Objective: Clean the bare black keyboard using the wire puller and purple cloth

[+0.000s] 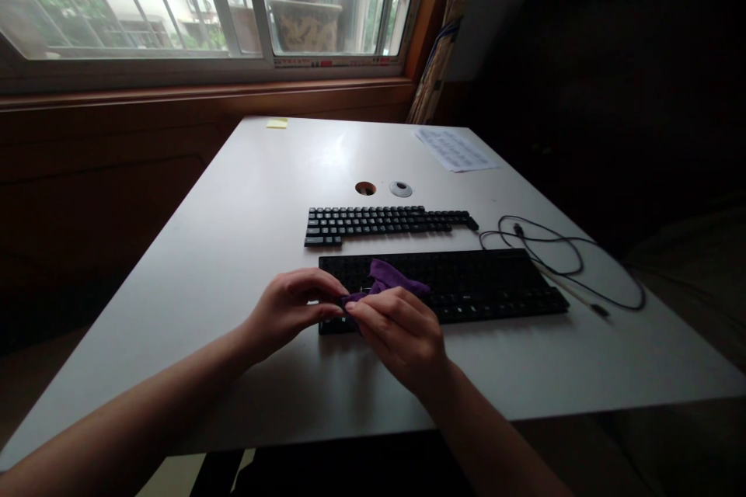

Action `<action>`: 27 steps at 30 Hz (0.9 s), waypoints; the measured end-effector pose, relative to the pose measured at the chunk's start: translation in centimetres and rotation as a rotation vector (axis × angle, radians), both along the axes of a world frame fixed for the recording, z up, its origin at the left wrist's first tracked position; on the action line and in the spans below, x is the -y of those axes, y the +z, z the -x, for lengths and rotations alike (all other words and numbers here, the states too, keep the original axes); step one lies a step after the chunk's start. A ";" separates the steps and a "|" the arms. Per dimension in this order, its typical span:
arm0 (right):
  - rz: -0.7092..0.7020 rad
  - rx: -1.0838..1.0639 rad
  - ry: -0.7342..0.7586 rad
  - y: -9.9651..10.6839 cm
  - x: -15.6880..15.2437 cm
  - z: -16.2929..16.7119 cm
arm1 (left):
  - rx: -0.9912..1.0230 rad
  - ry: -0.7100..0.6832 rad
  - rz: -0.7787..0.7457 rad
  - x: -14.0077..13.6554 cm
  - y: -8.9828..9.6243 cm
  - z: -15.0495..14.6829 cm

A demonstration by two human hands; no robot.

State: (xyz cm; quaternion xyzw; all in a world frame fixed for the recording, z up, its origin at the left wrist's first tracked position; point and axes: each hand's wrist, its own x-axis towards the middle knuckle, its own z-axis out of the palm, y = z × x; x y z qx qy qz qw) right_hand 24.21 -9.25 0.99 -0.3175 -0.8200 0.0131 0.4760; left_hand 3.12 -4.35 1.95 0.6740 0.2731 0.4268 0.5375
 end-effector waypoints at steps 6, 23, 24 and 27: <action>0.048 -0.091 -0.080 -0.2 -0.3 -0.5 | 0.028 0.063 0.058 -0.2 0.0 0.4; 0.150 -0.098 -0.028 0.0 -0.6 0.3 | -0.017 0.010 0.022 0.0 0.1 0.0; 0.139 -0.094 -0.025 0.0 -0.5 0.3 | -0.021 0.010 0.027 0.0 0.1 0.0; 0.115 -0.079 -0.001 0.0 -0.4 0.2 | -0.019 0.006 0.039 0.0 0.1 0.1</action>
